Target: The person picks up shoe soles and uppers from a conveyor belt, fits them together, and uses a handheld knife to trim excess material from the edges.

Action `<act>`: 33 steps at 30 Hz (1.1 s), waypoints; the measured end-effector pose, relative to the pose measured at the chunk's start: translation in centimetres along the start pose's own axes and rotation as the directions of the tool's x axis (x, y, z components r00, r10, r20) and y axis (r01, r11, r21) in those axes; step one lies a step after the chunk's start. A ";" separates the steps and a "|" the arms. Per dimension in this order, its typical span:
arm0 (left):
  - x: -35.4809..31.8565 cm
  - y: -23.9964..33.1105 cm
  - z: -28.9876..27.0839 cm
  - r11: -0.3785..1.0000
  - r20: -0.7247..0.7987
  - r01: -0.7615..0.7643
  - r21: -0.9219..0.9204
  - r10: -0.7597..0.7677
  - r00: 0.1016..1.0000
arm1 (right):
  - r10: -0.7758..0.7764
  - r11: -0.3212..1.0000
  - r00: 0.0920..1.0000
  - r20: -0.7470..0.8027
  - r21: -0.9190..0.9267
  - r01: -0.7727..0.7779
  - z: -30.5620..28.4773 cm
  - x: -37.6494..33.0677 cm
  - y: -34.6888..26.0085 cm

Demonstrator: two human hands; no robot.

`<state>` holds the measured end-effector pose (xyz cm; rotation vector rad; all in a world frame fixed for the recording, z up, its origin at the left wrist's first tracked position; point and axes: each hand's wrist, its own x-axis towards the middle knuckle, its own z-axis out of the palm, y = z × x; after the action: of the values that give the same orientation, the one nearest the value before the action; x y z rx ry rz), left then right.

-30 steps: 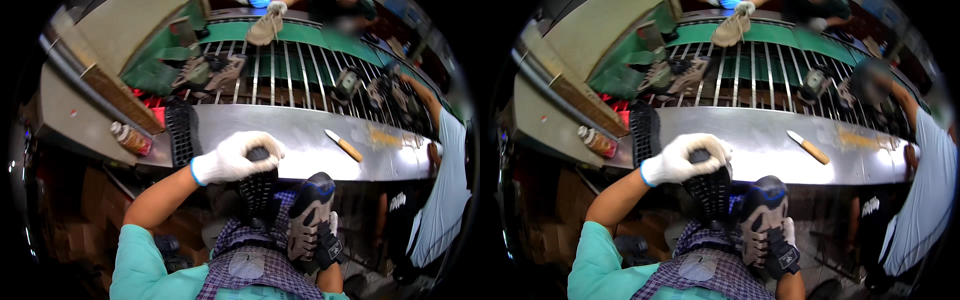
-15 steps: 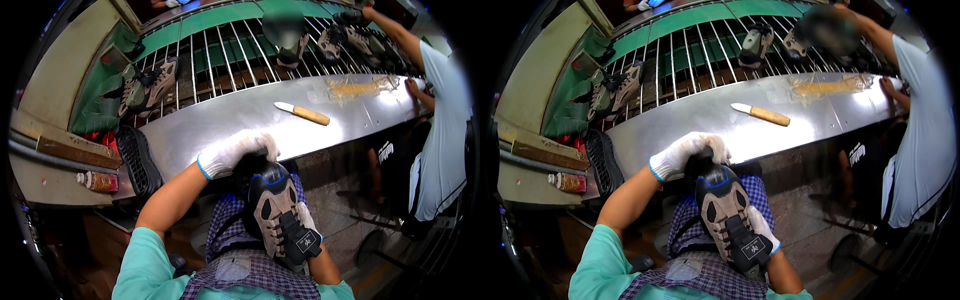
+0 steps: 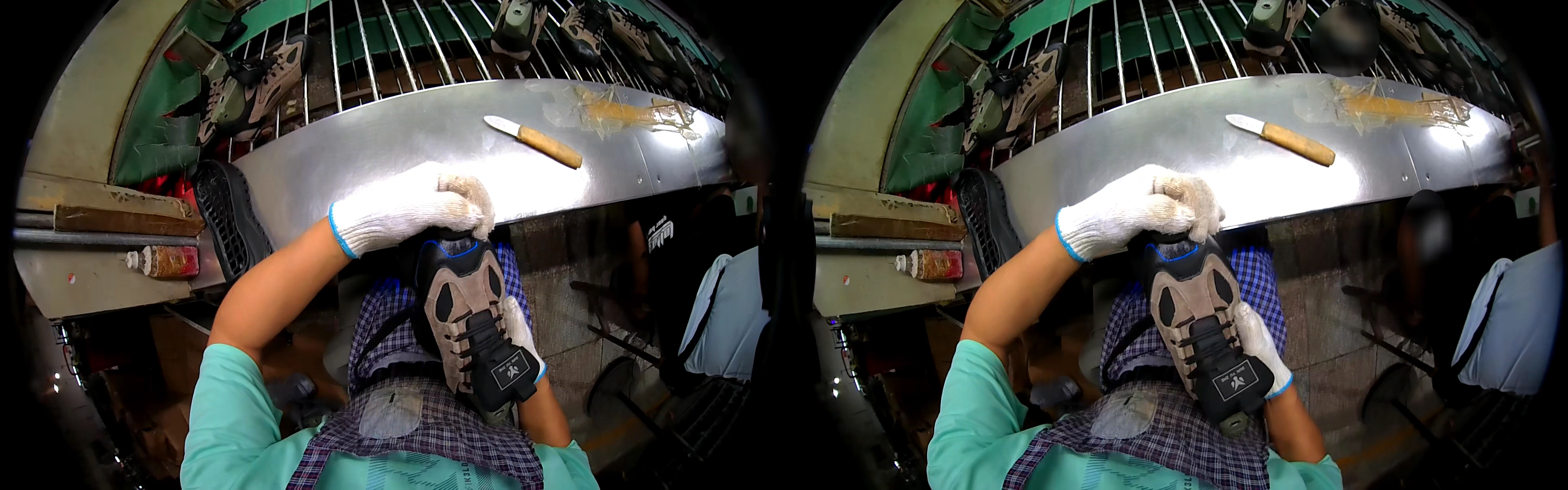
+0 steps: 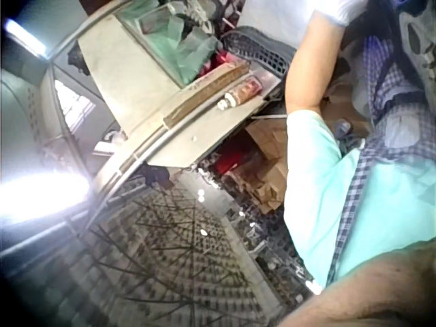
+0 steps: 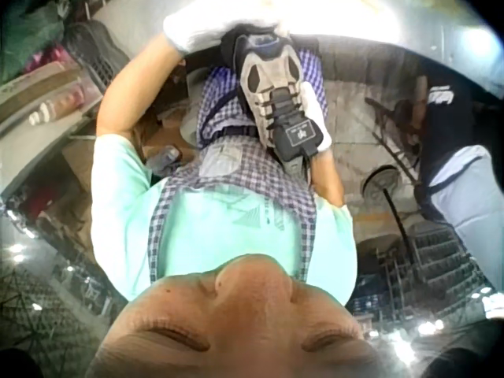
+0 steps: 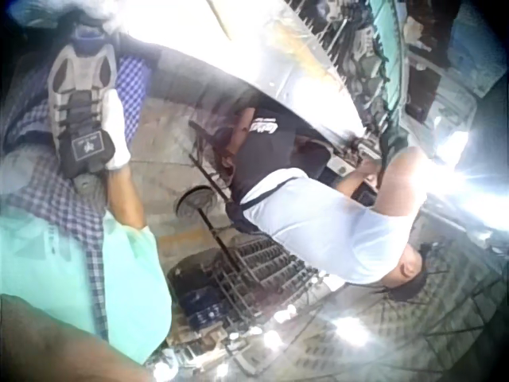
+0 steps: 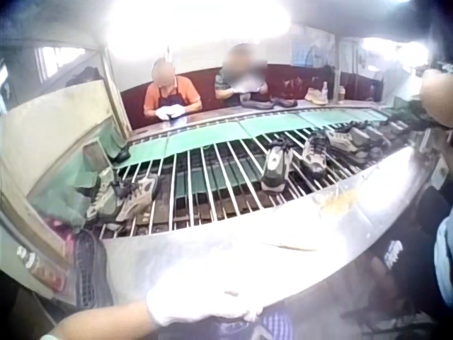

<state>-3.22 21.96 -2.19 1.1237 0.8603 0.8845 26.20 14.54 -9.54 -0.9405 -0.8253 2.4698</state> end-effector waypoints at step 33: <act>-0.7 1.4 1.0 0.968 0.043 -0.045 0.245 0.036 0.998 | 0.033 0.948 0.997 0.066 0.314 -0.052 -0.5 -0.6 0.4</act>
<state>-2.79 21.17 -0.53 1.3736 0.9361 0.8014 26.91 14.11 -9.82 -0.7779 -0.4093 2.5755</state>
